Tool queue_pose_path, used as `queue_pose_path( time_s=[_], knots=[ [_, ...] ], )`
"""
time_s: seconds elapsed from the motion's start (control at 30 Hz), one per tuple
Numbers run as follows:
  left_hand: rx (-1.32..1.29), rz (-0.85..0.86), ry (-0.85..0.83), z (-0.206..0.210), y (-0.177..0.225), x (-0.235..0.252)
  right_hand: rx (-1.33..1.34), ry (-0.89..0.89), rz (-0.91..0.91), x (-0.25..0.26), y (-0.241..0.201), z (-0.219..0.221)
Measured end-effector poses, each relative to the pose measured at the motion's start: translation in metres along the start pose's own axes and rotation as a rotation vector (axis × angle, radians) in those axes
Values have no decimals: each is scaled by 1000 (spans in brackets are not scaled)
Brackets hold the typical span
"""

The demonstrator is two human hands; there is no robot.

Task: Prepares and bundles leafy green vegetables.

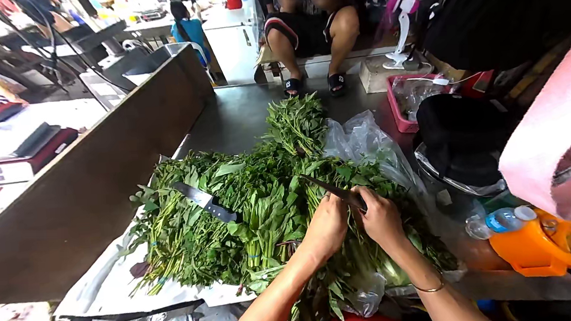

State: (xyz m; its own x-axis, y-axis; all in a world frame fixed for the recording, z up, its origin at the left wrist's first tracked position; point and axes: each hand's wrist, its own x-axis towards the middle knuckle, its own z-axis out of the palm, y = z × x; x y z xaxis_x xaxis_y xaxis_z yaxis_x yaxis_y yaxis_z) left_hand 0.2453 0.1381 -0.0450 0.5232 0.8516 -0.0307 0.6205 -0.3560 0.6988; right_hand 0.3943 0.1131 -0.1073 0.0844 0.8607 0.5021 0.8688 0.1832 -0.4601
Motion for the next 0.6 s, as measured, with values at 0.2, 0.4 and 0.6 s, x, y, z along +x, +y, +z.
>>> queue_pose_path(
  time_s=[0.2,0.4,0.6],
  knots=[
    [5,-127,-39,-3,8,1,429,-43,180,-1,6,-12],
    [74,-122,7,-3,5,-6,754,-372,241,4,3,-41],
    [28,-57,115,2,7,-14,572,-384,-4,-7,3,-38]
  ],
)
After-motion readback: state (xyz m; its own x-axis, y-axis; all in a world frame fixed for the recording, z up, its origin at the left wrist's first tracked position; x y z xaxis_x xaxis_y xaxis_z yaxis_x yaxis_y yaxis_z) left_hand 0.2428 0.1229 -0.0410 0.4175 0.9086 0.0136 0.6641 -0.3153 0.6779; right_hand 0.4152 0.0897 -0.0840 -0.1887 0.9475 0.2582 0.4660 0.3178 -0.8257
